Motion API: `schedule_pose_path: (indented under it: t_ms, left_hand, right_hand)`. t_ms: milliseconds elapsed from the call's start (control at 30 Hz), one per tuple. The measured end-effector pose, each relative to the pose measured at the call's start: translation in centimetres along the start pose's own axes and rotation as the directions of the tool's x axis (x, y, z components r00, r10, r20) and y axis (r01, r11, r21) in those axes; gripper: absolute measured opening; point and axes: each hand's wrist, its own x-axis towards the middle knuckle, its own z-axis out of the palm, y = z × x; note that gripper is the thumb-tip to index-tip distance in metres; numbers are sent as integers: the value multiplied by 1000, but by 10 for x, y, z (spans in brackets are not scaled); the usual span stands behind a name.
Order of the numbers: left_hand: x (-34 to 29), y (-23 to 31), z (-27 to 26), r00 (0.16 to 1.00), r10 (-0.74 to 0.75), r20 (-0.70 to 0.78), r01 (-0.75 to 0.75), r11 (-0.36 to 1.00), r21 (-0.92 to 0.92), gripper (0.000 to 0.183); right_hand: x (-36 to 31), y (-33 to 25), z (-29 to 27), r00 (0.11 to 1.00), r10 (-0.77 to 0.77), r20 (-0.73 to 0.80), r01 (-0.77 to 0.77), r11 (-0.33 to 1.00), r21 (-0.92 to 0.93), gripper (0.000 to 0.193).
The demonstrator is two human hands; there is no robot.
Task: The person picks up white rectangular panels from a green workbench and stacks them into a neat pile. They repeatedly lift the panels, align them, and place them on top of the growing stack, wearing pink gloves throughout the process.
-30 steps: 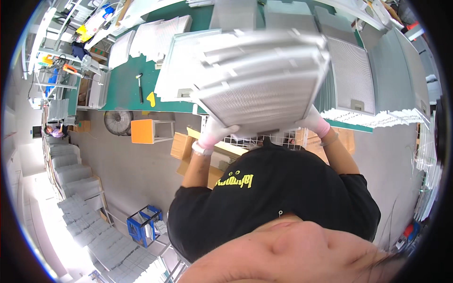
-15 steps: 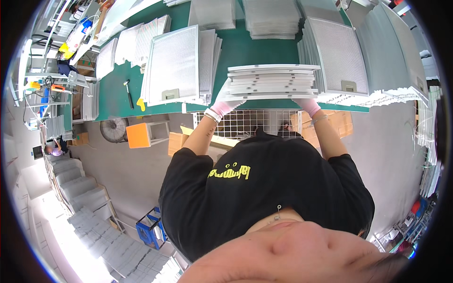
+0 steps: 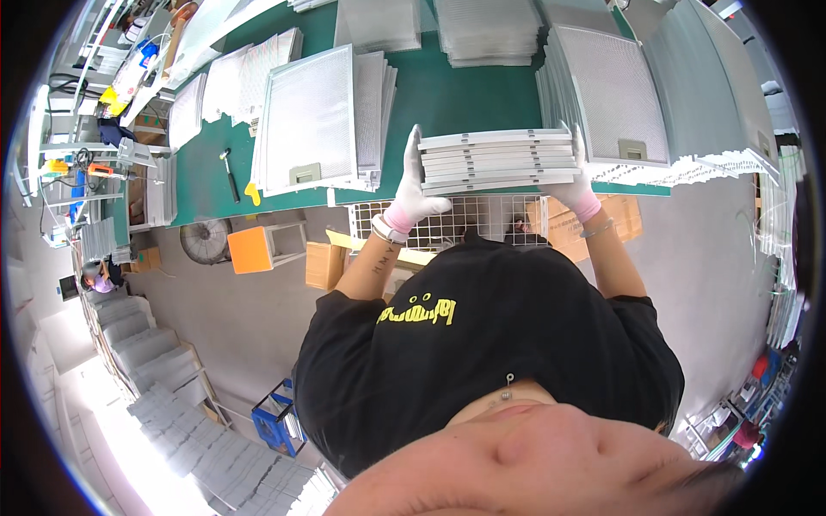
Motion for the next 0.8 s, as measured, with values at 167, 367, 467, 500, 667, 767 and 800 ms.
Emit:
schedule_pose_path:
  t_ms: [167, 367, 467, 500, 667, 767, 800]
  left_hand:
    - [6, 15, 2, 983, 140, -121, -84, 922, 379, 90]
    - [2, 31, 3, 985, 119, -121, -42, 861, 506, 41]
    - [4, 37, 6, 987, 37, -155, 40, 883, 467, 35]
    - [5, 37, 7, 985, 14, -175, 67, 893, 446, 34]
    - [10, 36, 9, 977, -19, -214, 109, 901, 419, 30]
    - [12, 35, 4, 974, -9, -227, 100, 914, 393, 29]
    - [13, 36, 2, 972, -29, -234, 117, 922, 369, 29]
  right_hand:
    - [-5, -5, 1, 943, 330, -43, -247, 782, 572, 129]
    - [-15, -26, -5, 875, 460, 151, -330, 341, 880, 121]
    - [-16, -32, -4, 854, 502, 136, -307, 275, 911, 115]
    - [-16, -33, -5, 849, 513, 130, -311, 286, 906, 113]
    - [-14, -38, -12, 834, 541, 108, -348, 365, 864, 100]
    - [-12, -48, -14, 776, 625, 85, -375, 349, 859, 92]
    - [-12, -52, -15, 748, 658, 88, -397, 336, 854, 89]
